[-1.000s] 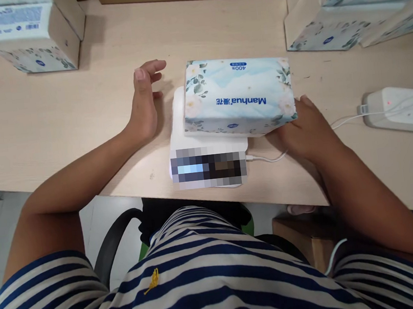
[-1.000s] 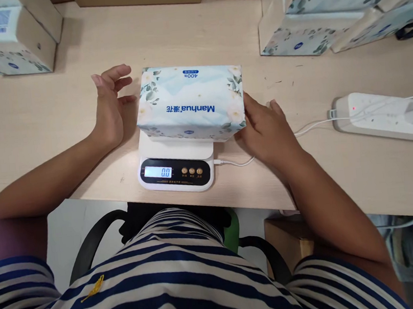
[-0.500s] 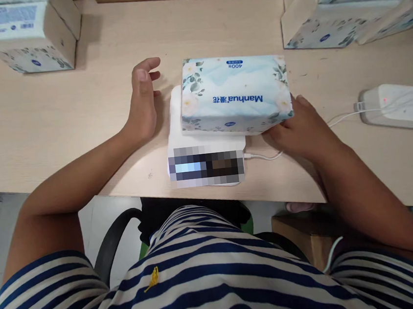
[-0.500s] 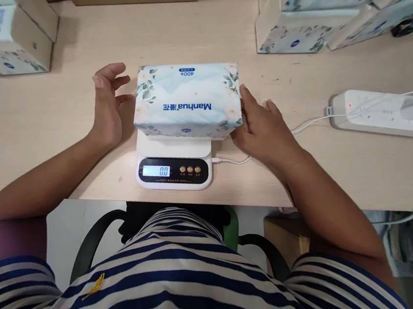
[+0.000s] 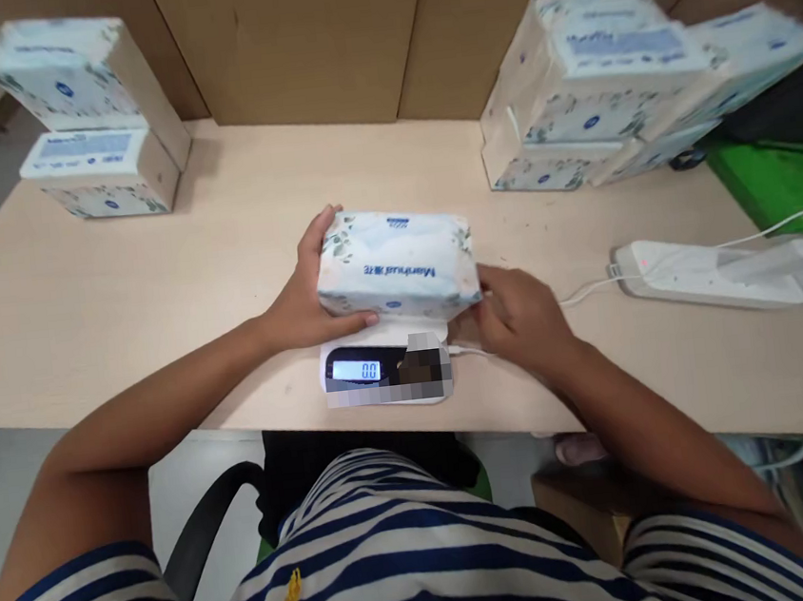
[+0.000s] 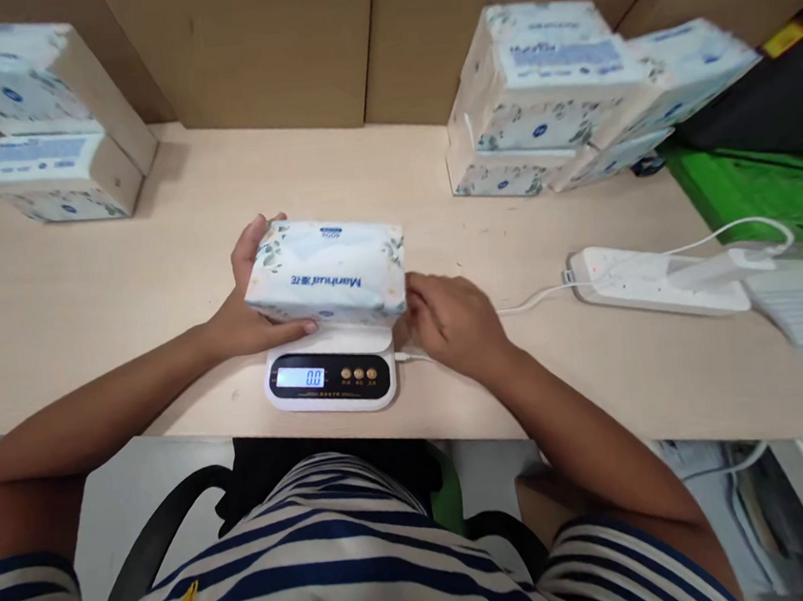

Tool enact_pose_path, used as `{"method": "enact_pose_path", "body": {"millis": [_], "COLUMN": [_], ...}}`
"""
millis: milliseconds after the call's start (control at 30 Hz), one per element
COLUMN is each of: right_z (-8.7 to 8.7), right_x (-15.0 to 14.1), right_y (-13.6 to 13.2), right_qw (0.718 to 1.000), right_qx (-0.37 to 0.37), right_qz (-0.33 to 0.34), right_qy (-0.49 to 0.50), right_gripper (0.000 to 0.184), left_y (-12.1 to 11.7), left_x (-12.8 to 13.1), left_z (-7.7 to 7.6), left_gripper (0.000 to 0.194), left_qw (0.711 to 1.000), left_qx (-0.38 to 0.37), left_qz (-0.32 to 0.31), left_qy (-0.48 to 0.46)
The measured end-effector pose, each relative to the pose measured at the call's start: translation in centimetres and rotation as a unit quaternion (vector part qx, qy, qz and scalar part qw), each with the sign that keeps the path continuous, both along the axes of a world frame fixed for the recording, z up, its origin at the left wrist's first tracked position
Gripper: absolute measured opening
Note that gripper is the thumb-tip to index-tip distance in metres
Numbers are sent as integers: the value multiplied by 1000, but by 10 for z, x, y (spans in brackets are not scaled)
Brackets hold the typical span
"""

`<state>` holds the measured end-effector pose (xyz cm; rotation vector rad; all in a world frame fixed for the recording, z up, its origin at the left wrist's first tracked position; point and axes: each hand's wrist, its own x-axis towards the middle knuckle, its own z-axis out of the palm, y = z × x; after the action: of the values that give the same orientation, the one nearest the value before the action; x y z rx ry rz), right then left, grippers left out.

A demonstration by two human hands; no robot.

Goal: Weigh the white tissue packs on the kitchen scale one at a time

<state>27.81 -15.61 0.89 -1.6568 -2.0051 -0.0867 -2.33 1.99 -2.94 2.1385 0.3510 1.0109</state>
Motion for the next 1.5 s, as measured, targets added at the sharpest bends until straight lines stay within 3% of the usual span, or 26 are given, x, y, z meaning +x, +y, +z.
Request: {"method": "enact_pose_path", "body": {"millis": [67, 133, 200, 300, 433, 500, 567, 667, 767, 833, 967, 1167, 1367, 1500], "right_z": [-1, -3, -9, -25, -39, -37, -33, -28, -27, -25, -14, -5, -11, -11], "right_x": [-6, -10, -9, 4, 21, 21, 17, 12, 13, 15, 14, 15, 17, 14], "right_y": [0, -2, -4, -2, 9, 11, 13, 18, 22, 24, 23, 20, 21, 20], "right_qw": [998, 994, 995, 996, 986, 972, 957, 946, 951, 952, 943, 938, 939, 936], "right_qx": [23, 62, 77, 38, -59, -79, -85, -88, -64, -32, 29, 34, -3, -14], "right_qz": [63, 85, 59, 36, -28, -84, -118, -130, -123, -124, -150, -238, -222, -224], "right_qy": [8, 21, 27, 66, 153, 204, 252, 285, 278, 277, 296, 252, 262, 272], "right_gripper": [35, 41, 49, 62, 74, 80, 85, 87, 85, 84, 78, 64, 72, 76], "left_y": [-5, -11, -12, 0, 12, 10, 13, 40, 81, 106, 140, 144, 132, 134], "left_x": [-2, -7, -12, -31, -87, -125, -165, -218, -250, -261, -268, -266, -259, -253], "left_z": [3, 12, 27, 59, 107, 121, 128, 130, 130, 129, 127, 107, 93, 86], "left_gripper": [150, 148, 146, 148, 138, 129, 134, 145, 143, 133, 122, 122, 59, 40], "left_qw": [999, 998, 997, 992, 972, 958, 942, 925, 908, 895, 884, 865, 825, 794], "left_qx": [-21, -30, -34, -41, -102, -103, -62, -62, -167, -211, -213, -195, -188, -174], "left_qz": [9, 23, 41, 88, 153, 196, 255, 312, 327, 338, 369, 427, 513, 569], "left_qy": [-23, -45, -60, -85, -147, -181, -211, -209, -202, -203, -195, -175, -144, -124]}}
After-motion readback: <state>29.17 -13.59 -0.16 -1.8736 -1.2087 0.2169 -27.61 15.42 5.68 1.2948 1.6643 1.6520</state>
